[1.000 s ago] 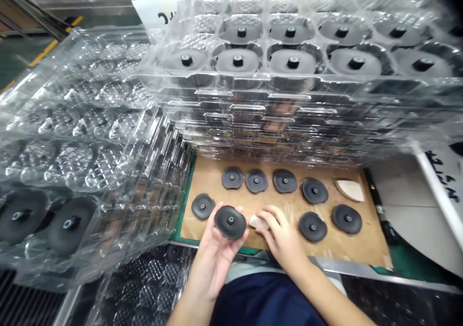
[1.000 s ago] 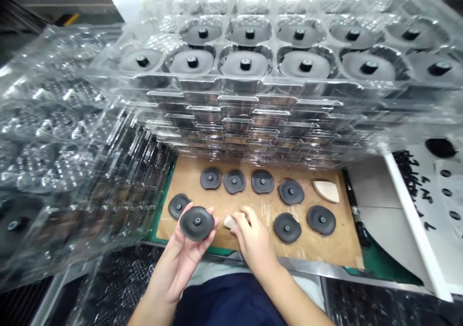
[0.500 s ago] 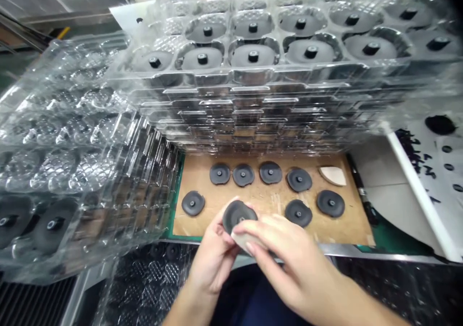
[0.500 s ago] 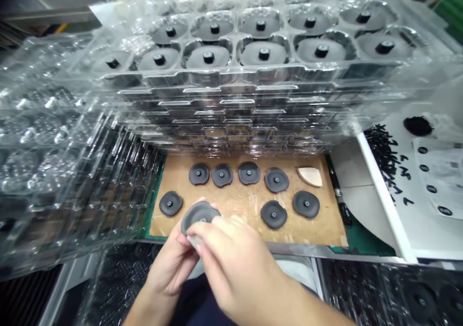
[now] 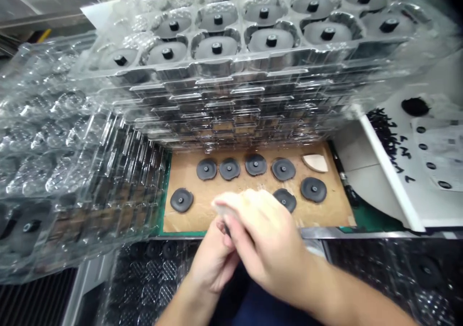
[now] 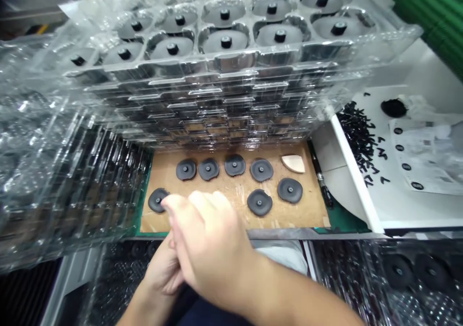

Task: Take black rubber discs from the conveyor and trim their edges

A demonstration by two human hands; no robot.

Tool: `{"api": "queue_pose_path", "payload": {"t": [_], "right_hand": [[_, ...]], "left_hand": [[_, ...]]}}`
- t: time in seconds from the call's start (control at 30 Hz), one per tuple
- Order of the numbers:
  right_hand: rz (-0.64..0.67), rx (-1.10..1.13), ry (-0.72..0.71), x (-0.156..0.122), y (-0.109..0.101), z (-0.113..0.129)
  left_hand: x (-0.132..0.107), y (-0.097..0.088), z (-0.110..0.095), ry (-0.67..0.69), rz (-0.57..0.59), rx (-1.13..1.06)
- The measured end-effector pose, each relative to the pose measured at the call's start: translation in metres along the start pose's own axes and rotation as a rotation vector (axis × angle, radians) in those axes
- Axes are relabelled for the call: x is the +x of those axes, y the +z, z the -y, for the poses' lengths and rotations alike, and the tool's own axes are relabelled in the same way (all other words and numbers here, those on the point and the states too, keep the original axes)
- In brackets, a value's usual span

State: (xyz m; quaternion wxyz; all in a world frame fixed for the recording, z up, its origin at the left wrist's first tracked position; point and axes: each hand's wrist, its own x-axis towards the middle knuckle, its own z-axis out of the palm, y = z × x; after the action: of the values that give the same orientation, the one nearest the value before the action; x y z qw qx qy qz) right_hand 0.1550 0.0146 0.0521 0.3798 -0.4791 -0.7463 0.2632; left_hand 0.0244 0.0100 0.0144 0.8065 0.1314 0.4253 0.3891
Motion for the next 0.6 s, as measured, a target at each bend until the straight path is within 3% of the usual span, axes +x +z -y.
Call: {"api": "queue_pose_path", "payload": {"t": [0.17, 0.23, 0.33, 0.6], "right_hand": [[0.15, 0.072, 0.044, -0.018, -0.021, -0.006], [0.083, -0.038, 0.093, -0.024, -0.025, -0.008], [-0.029, -0.192, 0.042, -0.026, -0.021, -0.008], [0.008, -0.084, 0.059, -0.02, -0.014, -0.009]], "left_hand": [[-0.003, 0.002, -0.006, 0.022, 0.027, -0.015], [-0.001, 0.003, -0.007, 0.035, 0.045, -0.017], [0.001, 0.006, -0.006, 0.057, 0.046, -0.024], [0.003, -0.004, -0.005, 0.069, 0.026, -0.092]]}}
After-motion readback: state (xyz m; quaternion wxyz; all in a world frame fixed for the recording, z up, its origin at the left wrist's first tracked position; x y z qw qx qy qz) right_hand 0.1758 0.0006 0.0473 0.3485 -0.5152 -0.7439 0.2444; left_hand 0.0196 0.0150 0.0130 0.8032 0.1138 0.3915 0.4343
